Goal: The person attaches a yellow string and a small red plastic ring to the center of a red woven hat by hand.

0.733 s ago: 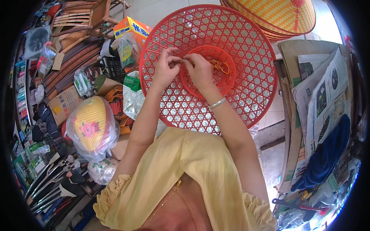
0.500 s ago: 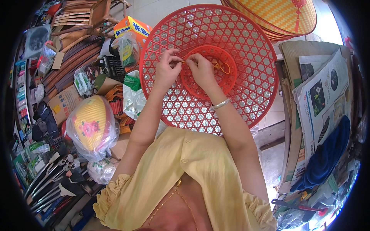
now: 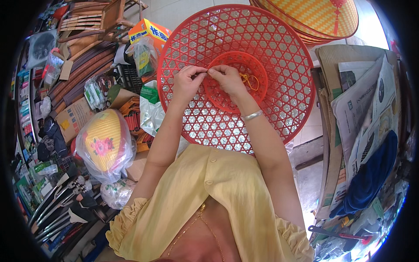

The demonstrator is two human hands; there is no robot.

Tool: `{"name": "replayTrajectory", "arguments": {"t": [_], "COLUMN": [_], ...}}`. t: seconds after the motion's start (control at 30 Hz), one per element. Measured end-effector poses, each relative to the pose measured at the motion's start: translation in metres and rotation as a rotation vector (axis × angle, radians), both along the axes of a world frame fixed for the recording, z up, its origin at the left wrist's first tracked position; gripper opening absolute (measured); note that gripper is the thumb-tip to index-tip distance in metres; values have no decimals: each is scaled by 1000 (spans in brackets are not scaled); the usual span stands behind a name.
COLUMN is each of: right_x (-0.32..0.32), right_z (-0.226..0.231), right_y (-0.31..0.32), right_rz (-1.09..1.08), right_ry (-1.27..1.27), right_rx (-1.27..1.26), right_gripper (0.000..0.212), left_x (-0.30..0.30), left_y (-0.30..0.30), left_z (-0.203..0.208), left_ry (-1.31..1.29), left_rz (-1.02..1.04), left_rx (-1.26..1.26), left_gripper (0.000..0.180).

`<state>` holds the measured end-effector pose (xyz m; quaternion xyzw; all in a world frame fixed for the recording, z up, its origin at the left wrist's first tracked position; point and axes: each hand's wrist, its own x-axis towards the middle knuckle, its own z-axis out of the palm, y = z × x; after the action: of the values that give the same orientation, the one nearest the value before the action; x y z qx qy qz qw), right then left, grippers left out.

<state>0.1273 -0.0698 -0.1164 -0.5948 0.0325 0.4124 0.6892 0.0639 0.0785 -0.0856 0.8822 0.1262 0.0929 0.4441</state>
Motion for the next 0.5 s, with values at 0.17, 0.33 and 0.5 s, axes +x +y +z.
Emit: {"name": "replayTrajectory", "arguments": {"t": [0.17,0.33,0.5], "right_x": [8,4,14], "right_z": [-14,-15,16], "right_y": [-12,-15,-38], "right_rz": [116,147,263], "right_ry": [-328,-744,-461], "right_rx": [-257,-599,-360], "right_gripper": [24,22,32], "left_x": [-4,-5,19], "left_y": [13,11,11], "left_z": [3,3,19], "left_ry": [-19,31,40], "left_rz": [63,72,-27], "left_rx": [86,152,150], "left_gripper": [10,10,11]}}
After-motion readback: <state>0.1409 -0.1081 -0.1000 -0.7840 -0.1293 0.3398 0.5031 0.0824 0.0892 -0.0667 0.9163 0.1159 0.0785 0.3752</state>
